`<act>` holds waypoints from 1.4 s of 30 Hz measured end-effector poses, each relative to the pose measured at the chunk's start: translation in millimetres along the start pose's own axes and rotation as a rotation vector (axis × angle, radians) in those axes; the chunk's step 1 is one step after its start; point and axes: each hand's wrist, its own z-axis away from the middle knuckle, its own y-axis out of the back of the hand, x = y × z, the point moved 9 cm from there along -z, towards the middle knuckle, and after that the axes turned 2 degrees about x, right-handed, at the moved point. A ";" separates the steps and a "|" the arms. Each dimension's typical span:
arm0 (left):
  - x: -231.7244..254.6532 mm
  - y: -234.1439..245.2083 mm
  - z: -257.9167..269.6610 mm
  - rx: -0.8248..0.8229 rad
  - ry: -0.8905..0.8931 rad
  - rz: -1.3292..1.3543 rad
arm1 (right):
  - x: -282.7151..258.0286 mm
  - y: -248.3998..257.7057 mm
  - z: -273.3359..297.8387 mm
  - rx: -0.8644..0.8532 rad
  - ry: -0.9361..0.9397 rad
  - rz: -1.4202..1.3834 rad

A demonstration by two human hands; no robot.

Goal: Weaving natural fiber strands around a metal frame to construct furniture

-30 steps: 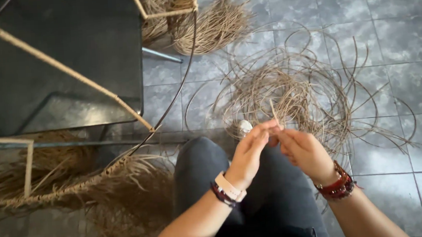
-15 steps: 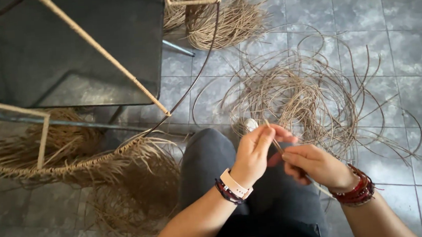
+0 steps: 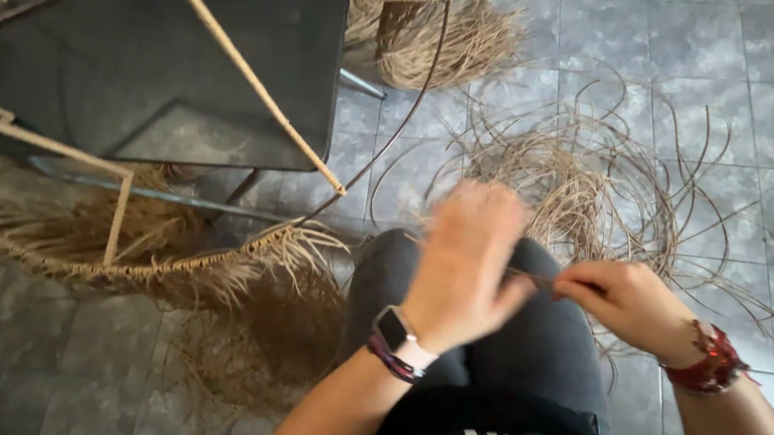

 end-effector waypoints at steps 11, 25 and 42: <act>-98.5 25.1 83.1 -0.451 0.340 -0.588 | 48.0 68.1 8.6 0.008 -0.246 0.367; -95.3 53.3 122.4 -0.554 0.462 -0.498 | -81.9 -23.4 -36.8 -0.198 0.200 0.327; -144.0 106.2 174.8 -0.490 0.688 -0.833 | -90.1 -66.4 -65.0 -0.303 0.126 0.421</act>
